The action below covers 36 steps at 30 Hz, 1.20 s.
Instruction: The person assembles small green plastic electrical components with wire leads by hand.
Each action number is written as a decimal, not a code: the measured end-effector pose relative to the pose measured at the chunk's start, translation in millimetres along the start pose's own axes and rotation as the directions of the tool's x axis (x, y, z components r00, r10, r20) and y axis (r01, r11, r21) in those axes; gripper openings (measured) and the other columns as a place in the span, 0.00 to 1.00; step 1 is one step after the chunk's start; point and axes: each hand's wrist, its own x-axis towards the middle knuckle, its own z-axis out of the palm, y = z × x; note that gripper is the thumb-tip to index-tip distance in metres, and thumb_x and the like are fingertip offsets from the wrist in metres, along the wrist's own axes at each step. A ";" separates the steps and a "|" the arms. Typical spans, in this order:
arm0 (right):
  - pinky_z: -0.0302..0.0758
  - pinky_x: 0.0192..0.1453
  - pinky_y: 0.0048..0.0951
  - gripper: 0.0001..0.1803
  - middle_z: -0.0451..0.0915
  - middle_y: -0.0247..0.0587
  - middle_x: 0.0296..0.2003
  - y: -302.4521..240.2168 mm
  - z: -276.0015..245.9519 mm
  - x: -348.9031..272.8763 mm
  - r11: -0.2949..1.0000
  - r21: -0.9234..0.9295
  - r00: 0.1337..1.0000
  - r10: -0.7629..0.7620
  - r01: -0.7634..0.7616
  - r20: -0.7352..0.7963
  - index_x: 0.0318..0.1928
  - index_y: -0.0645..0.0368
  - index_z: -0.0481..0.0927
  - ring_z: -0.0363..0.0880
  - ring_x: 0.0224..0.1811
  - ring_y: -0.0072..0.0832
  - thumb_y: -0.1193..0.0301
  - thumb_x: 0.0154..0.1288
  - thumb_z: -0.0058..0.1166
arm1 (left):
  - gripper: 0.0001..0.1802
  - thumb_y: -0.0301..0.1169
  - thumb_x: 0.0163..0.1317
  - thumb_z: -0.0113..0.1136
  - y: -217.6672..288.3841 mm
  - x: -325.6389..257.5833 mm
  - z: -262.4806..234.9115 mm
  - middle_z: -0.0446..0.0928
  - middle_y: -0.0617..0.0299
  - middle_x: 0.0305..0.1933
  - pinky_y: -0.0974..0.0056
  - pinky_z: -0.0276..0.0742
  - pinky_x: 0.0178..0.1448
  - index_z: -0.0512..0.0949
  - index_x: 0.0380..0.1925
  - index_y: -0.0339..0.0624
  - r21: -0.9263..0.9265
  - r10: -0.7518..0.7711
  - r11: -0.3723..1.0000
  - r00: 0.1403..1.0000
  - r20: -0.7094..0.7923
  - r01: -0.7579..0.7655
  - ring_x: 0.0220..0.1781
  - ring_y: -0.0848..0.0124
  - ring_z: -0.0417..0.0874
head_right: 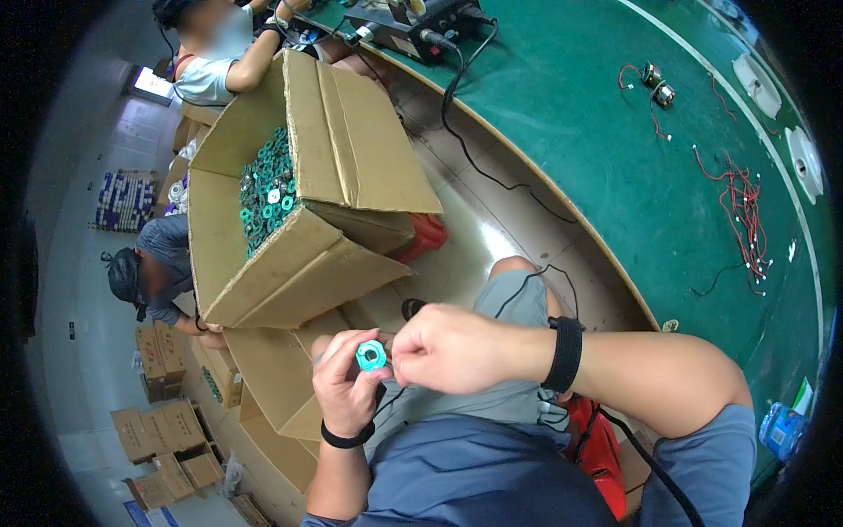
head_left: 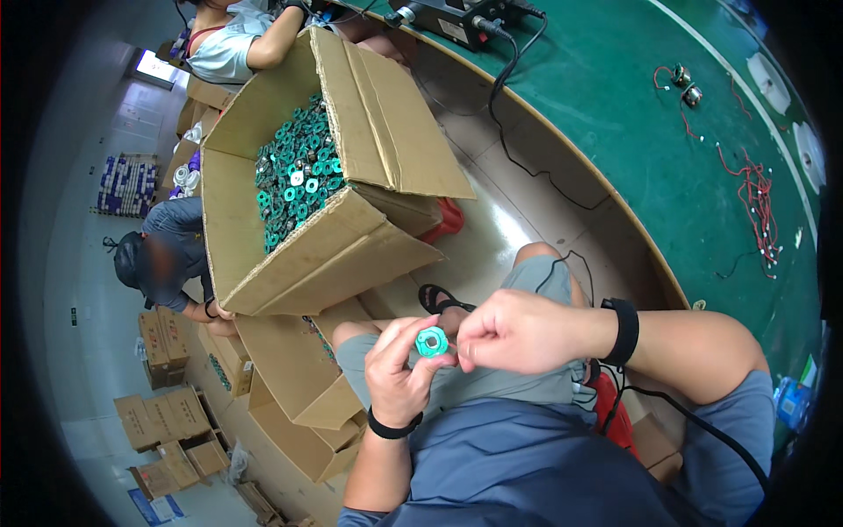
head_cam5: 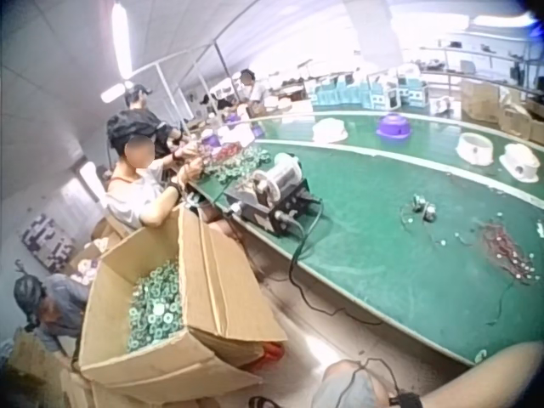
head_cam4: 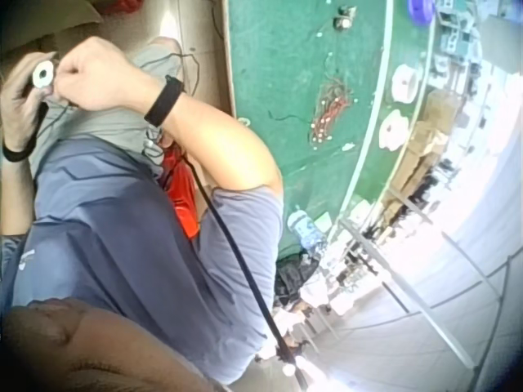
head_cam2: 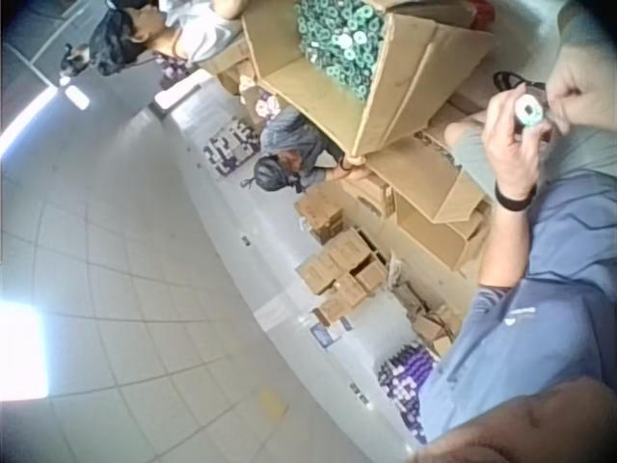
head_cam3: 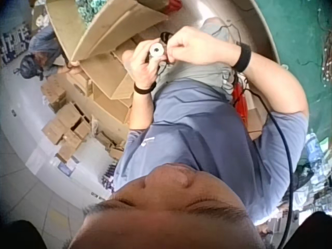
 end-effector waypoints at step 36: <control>0.77 0.33 0.47 0.12 0.79 0.57 0.23 -5.0 6.5 -1.8 0.963 -0.254 0.996 -0.083 0.091 0.040 0.25 0.64 0.80 0.81 0.27 0.54 0.70 0.62 0.52 | 0.23 0.30 0.50 0.77 -0.8 -17.5 -2.7 0.85 0.54 0.40 0.62 0.82 0.45 0.84 0.48 0.36 -0.001 0.000 1.000 1.000 0.012 0.000 0.40 0.60 0.87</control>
